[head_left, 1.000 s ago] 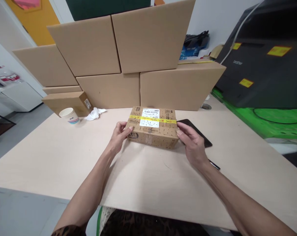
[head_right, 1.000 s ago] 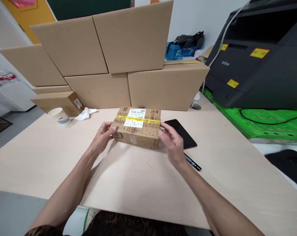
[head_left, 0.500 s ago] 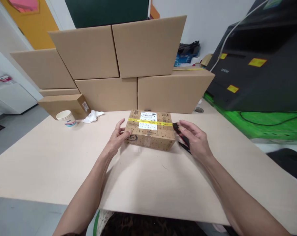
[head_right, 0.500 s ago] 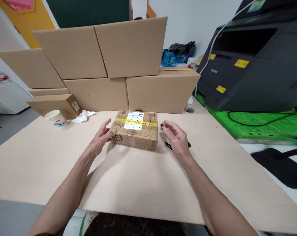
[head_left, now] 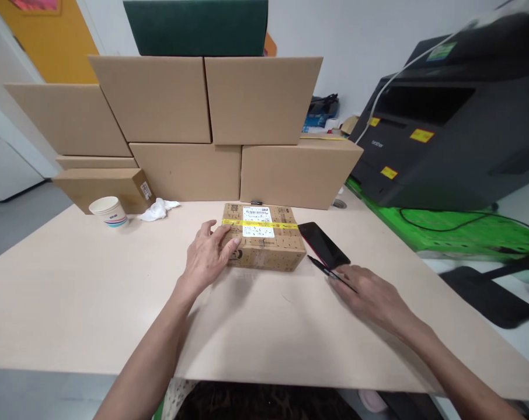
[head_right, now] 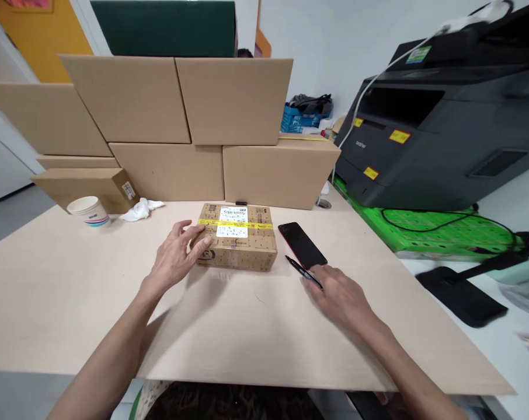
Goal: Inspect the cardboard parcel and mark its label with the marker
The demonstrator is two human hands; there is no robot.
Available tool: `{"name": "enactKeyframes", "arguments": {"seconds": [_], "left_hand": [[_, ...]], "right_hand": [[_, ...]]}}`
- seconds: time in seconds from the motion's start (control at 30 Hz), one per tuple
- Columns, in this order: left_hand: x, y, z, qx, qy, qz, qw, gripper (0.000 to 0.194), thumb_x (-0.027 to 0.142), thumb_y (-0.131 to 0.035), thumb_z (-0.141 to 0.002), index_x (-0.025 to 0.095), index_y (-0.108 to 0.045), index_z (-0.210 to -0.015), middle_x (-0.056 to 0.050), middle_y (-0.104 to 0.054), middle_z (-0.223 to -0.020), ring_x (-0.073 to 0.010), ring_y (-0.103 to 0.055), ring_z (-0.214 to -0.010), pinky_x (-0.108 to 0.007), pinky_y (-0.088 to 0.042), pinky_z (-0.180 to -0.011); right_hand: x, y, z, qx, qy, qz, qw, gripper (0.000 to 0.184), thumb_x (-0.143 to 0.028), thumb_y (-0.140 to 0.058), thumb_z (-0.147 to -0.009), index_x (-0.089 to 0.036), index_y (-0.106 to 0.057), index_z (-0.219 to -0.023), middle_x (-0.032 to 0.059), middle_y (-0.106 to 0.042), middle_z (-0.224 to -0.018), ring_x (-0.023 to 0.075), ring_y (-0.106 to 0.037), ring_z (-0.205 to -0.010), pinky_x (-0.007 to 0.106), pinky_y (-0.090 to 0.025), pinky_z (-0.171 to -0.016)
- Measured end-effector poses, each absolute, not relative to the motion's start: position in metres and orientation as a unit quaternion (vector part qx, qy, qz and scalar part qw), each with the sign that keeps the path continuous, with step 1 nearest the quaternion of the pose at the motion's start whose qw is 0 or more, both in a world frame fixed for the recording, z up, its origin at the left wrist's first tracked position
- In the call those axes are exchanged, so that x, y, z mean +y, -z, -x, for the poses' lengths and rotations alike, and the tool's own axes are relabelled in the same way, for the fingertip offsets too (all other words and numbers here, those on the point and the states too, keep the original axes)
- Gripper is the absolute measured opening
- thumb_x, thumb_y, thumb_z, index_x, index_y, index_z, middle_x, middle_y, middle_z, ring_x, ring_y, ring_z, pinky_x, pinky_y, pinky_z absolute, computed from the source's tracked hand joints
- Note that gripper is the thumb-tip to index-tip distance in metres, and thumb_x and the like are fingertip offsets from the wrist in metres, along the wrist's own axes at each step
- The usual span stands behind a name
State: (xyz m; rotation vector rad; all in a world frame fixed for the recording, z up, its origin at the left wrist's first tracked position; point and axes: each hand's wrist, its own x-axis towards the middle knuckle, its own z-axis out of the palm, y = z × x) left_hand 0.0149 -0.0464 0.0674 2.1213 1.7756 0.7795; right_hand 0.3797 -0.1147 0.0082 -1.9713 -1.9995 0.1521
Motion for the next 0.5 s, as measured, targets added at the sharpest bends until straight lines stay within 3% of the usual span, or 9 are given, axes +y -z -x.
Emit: {"name": "enactKeyframes", "arguments": {"seconds": [0.1,0.27,0.4,0.5], "left_hand": [[-0.047,-0.064,-0.017,0.603,-0.280,-0.738,0.116,0.051,0.061,-0.047,-0.098,0.027,-0.067,-0.130,-0.015,-0.051,-0.150,-0.0384,-0.061,-0.125,-0.056,-0.052,-0.100],[-0.044,-0.062,-0.017,0.595,-0.276,-0.744,0.131,0.048,0.059,-0.046,-0.099,0.026,-0.064,-0.130,-0.014,-0.058,-0.141,-0.0353,-0.066,-0.115,-0.052,-0.054,-0.095],[-0.045,-0.062,-0.017,0.592,-0.272,-0.746,0.135,0.046,0.057,-0.046,-0.100,0.026,-0.063,-0.129,-0.013,-0.059,-0.139,-0.0343,-0.068,-0.111,-0.051,-0.054,-0.093],[-0.045,-0.063,-0.018,0.592,-0.273,-0.745,0.138,0.046,0.058,-0.045,-0.100,0.026,-0.063,-0.129,-0.012,-0.060,-0.138,-0.0336,-0.069,-0.108,-0.050,-0.055,-0.091]], "right_hand": [[-0.125,0.004,-0.378,-0.711,-0.061,0.683,0.157,0.036,-0.038,-0.046,-0.089,-0.021,-0.070,-0.110,0.0161,-0.077,-0.100,0.0344,-0.073,-0.093,0.043,-0.053,-0.077],[-0.129,0.000,-0.381,-0.678,-0.236,0.642,0.270,0.040,-0.045,-0.054,-0.087,-0.027,-0.069,-0.119,-0.0010,-0.063,-0.063,0.0223,-0.058,-0.053,0.034,-0.046,-0.055],[-0.130,-0.019,-0.385,-0.558,-0.371,0.612,0.421,0.040,-0.058,-0.072,-0.079,-0.023,-0.080,-0.096,0.0060,-0.074,-0.083,0.0210,-0.062,-0.066,0.032,-0.049,-0.056],[-0.129,-0.031,-0.386,-0.469,-0.431,0.578,0.511,0.042,-0.057,-0.078,-0.076,-0.023,-0.080,-0.100,0.0085,-0.076,-0.088,0.0233,-0.068,-0.076,0.035,-0.055,-0.066]]}}
